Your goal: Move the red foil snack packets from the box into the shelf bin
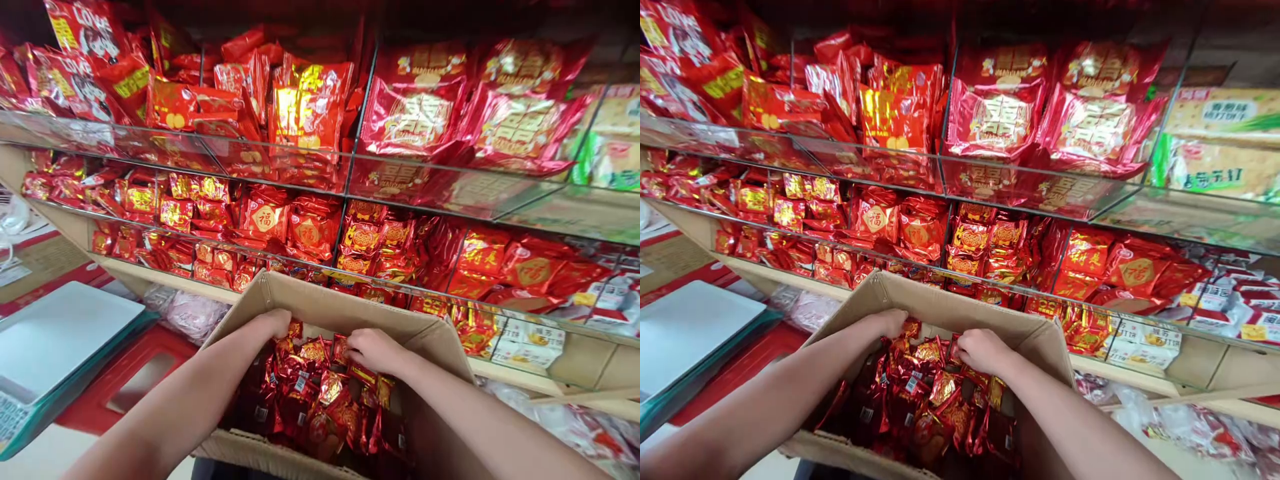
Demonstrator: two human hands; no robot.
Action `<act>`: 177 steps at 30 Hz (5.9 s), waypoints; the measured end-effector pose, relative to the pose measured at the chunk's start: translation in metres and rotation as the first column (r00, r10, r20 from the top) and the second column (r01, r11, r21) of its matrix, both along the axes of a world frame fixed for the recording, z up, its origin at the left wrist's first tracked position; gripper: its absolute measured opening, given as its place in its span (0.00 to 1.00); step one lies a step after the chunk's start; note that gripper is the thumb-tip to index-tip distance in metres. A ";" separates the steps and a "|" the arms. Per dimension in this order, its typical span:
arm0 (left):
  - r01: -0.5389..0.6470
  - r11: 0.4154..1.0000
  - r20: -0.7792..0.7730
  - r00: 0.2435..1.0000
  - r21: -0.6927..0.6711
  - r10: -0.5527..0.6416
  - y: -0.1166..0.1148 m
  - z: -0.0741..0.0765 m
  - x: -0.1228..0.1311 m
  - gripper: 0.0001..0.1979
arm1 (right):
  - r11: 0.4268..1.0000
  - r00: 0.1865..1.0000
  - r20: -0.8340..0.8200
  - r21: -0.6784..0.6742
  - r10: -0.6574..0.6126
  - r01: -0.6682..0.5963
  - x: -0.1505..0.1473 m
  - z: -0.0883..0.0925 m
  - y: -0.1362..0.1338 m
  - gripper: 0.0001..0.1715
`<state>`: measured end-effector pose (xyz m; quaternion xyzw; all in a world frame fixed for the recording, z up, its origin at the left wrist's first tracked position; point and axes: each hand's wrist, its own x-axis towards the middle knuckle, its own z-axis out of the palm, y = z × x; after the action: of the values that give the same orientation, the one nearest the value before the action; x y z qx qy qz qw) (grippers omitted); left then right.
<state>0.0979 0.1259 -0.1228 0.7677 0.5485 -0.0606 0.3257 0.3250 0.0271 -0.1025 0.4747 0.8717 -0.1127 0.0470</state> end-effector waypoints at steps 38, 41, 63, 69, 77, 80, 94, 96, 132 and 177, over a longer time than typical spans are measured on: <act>0.297 0.952 0.062 0.951 0.080 -0.302 -0.012 0.052 0.027 0.25 | 0.940 0.933 0.179 0.197 -0.312 0.277 -0.019 -0.009 -0.007 0.44; 0.300 0.951 0.137 0.942 0.068 -0.307 -0.016 0.059 0.026 0.29 | 0.935 0.931 0.177 0.218 -0.319 0.279 -0.019 -0.006 -0.005 0.45; 0.291 0.956 0.113 0.950 0.027 -0.292 -0.018 0.053 0.025 0.33 | 0.954 0.937 0.201 0.148 -0.286 0.260 -0.015 -0.011 -0.005 0.50; 0.309 0.951 0.095 0.946 0.026 -0.310 -0.019 0.057 0.025 0.33 | 0.935 0.929 0.178 0.212 -0.324 0.285 -0.019 -0.008 -0.007 0.42; 0.332 0.943 0.065 0.941 0.019 -0.333 -0.019 0.059 0.026 0.32 | 0.941 0.903 0.266 0.110 -0.337 0.319 -0.021 -0.010 -0.008 0.43; 0.327 0.945 0.071 0.942 0.021 -0.327 -0.019 0.060 0.026 0.31 | 0.929 0.891 0.264 0.091 -0.369 0.358 -0.022 -0.010 -0.009 0.42; 0.305 0.951 0.110 0.945 0.040 -0.308 -0.019 0.057 0.026 0.32 | 0.913 0.886 0.275 -0.059 -0.373 0.403 -0.021 -0.009 -0.008 0.46; 0.312 0.949 0.105 0.944 0.037 -0.314 -0.019 0.057 0.026 0.32 | 0.915 0.885 0.279 -0.052 -0.372 0.400 -0.022 -0.010 -0.008 0.46; 0.331 0.845 0.730 0.676 -0.420 0.098 -0.024 0.078 0.040 0.27 | 0.790 0.320 -0.725 -0.586 -0.611 0.181 -0.008 0.010 0.009 0.24; 0.264 0.932 0.818 0.572 -0.249 0.057 -0.037 0.084 0.060 0.17 | 0.828 0.160 -0.815 -0.528 -0.556 0.187 -0.001 0.035 0.008 0.17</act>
<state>0.1579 0.0888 -0.0387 0.6708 0.2709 0.1840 0.6654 0.3237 0.0351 -0.0673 0.4965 0.5424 -0.5143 -0.4413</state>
